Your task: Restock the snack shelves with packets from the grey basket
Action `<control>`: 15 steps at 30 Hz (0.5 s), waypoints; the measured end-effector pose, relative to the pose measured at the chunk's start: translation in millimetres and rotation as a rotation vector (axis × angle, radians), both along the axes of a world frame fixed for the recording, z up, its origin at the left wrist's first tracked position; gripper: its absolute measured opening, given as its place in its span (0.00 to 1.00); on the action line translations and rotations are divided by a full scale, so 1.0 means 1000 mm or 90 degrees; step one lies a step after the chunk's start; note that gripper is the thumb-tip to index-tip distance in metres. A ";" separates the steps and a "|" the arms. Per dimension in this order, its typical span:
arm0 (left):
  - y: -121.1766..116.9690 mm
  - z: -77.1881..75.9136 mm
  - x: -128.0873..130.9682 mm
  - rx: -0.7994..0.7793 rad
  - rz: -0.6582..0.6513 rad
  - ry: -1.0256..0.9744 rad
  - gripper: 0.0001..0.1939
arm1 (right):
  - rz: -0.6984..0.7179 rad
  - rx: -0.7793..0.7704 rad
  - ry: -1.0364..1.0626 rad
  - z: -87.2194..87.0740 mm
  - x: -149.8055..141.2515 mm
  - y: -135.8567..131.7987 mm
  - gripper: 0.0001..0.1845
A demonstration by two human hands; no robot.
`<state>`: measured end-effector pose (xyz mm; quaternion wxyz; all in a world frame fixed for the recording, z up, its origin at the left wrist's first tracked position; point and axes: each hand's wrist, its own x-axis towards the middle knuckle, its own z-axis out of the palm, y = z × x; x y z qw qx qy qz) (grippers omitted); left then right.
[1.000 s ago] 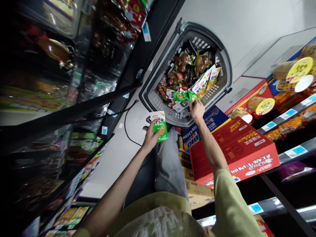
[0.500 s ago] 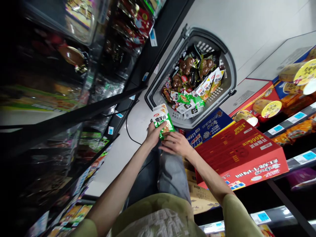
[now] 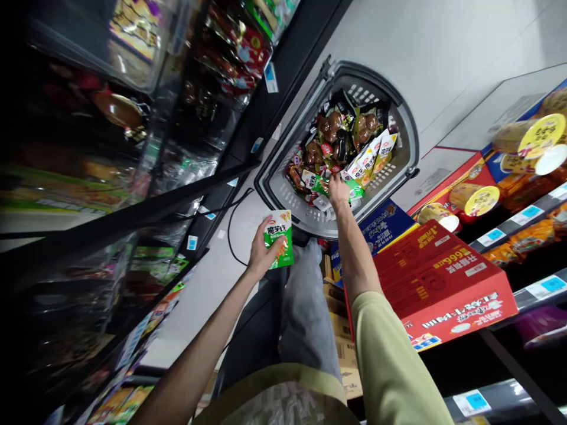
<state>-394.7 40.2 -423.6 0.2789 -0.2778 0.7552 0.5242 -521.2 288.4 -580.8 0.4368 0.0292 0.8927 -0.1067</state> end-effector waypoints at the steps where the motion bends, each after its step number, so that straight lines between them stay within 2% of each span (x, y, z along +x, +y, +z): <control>1: -0.001 -0.001 0.001 0.001 -0.016 -0.005 0.29 | 0.007 0.003 -0.009 -0.001 -0.001 0.001 0.26; 4: 0.000 -0.007 0.003 0.005 -0.038 -0.022 0.19 | 0.005 -0.004 -0.012 0.005 0.005 0.002 0.23; 6: 0.002 -0.011 0.003 -0.001 -0.036 -0.029 0.18 | -0.016 -0.027 0.010 0.013 0.015 0.006 0.21; 8: 0.005 -0.015 0.002 -0.005 -0.031 -0.035 0.18 | -0.074 -0.080 0.056 0.022 0.029 0.012 0.20; 12: 0.006 -0.024 -0.002 -0.021 -0.026 -0.051 0.19 | -0.326 -0.187 0.180 0.042 0.058 0.023 0.18; 15: 0.007 -0.031 -0.007 -0.009 0.006 -0.072 0.20 | -0.560 -0.226 0.234 0.070 0.080 0.018 0.21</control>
